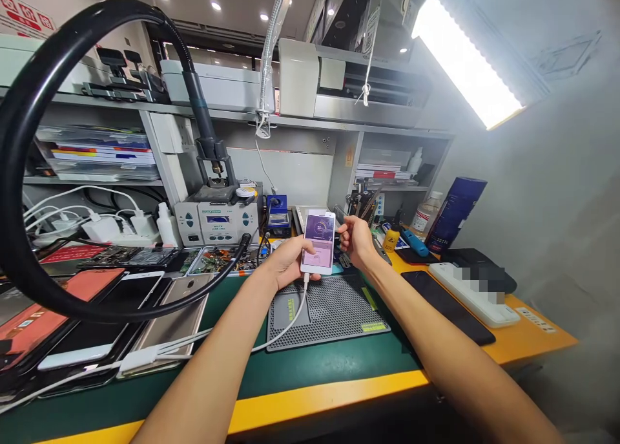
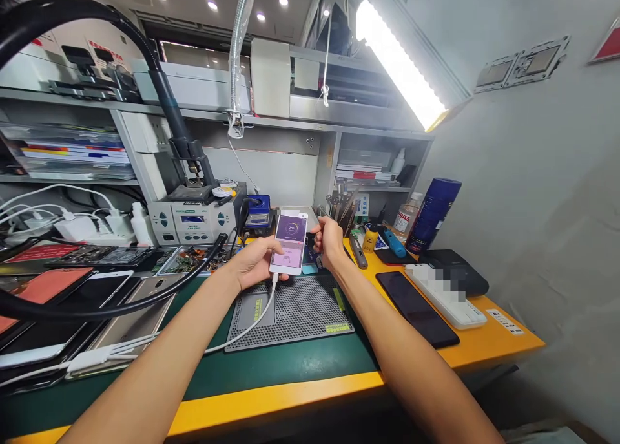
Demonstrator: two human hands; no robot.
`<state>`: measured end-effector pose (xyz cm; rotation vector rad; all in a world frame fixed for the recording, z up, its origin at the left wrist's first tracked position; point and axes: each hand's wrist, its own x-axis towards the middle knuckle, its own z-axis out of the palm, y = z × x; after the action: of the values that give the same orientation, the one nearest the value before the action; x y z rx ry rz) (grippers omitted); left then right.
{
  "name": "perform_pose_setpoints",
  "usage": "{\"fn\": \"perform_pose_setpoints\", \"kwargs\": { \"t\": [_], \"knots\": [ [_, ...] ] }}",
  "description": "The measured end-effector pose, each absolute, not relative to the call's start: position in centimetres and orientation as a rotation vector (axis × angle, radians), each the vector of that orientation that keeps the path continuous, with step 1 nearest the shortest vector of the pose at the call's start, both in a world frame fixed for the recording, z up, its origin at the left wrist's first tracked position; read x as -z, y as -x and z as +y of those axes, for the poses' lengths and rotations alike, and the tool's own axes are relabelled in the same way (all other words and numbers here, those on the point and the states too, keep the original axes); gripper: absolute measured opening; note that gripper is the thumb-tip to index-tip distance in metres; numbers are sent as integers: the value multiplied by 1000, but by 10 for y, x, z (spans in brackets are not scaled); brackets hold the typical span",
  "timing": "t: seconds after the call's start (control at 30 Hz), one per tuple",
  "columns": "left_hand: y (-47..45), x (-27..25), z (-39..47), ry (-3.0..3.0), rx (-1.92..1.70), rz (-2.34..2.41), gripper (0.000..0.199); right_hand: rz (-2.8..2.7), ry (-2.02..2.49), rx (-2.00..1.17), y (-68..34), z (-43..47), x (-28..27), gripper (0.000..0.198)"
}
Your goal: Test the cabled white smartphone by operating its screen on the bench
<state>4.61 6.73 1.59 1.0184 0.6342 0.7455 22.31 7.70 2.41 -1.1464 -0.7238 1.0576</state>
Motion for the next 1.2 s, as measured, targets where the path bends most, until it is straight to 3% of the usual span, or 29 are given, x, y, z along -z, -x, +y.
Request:
{"fn": "perform_pose_setpoints", "kwargs": {
  "t": [0.27,0.4,0.57,1.2],
  "knots": [
    [-41,-15,78,-885,-688,544,35,-819,1182,-1195,-209,69,-24,28],
    [-36,-16,79,-804,-740,565,38,-952,1093,-1465,-198,58,-27,37],
    [-33,-18,79,-743,-780,603,42,-1001,948,-1656,-197,53,-27,33],
    [-35,-22,75,-757,-792,605,50,-989,921,-1618,-197,54,-23,24]
  ]
}}
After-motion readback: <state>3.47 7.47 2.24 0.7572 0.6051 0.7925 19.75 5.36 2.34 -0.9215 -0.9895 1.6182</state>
